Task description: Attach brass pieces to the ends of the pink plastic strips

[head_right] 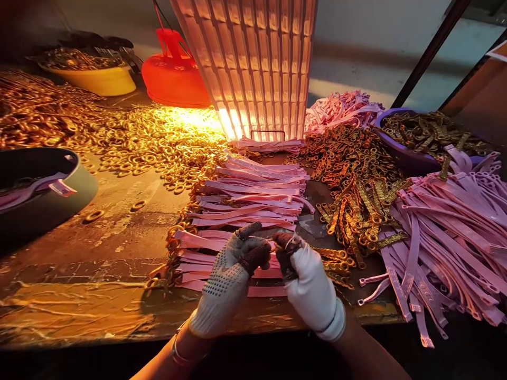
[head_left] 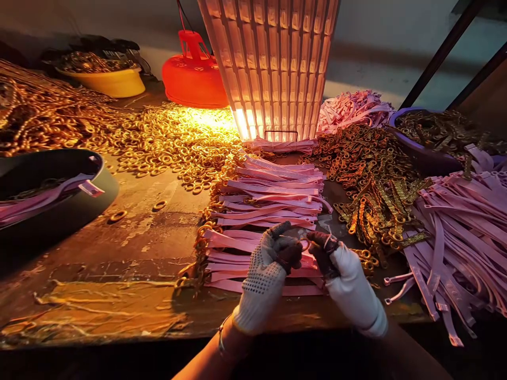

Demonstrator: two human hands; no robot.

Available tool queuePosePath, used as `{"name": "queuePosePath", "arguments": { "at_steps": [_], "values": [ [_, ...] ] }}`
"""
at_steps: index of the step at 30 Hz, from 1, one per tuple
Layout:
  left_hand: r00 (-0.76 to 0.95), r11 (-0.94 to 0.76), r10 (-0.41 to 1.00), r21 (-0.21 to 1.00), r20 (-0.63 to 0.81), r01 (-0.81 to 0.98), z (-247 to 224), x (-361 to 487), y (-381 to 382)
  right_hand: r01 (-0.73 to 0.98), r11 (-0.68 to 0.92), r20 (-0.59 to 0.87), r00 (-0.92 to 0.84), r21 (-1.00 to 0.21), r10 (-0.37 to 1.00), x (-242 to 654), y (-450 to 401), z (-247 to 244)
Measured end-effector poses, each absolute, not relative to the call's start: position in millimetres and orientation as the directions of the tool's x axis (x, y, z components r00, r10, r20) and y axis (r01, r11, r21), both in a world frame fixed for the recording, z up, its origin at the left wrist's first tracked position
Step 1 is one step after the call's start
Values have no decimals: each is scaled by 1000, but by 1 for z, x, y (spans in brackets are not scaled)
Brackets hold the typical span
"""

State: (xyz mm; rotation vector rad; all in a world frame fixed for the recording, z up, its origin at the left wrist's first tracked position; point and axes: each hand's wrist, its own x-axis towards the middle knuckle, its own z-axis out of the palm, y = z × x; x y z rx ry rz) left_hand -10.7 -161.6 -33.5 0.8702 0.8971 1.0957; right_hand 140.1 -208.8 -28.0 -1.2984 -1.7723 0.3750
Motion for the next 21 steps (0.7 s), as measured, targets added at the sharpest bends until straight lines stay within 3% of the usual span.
{"name": "queuePosePath", "arguments": {
  "at_steps": [3, 7, 9, 11, 17, 21],
  "values": [
    [262, 243, 949, 936, -176, -253, -30, -14, -160, 727, 367, 412, -126, -581, 902, 150, -203, -21],
    [431, 269, 882, 955, -193, -123, -32, -17, -156, 893, 305, 220, -242, -330, 945, 147, -200, -21],
    [426, 233, 885, 971, -187, -57, -32, -16, -153, 942, 262, 141, -237, -209, 961, 143, -200, -20],
    [394, 227, 899, 973, -191, -46, -31, -13, -151, 958, 231, 83, -219, -169, 972, 140, -198, -18],
    [480, 311, 843, 948, -241, -71, -31, 0, -135, 951, 60, 27, -54, -304, 998, 148, -200, -28],
    [592, 15, 803, 996, -64, 88, -24, 20, -93, 855, 122, 294, 37, -504, 955, 161, -210, -47]
  ]
}}
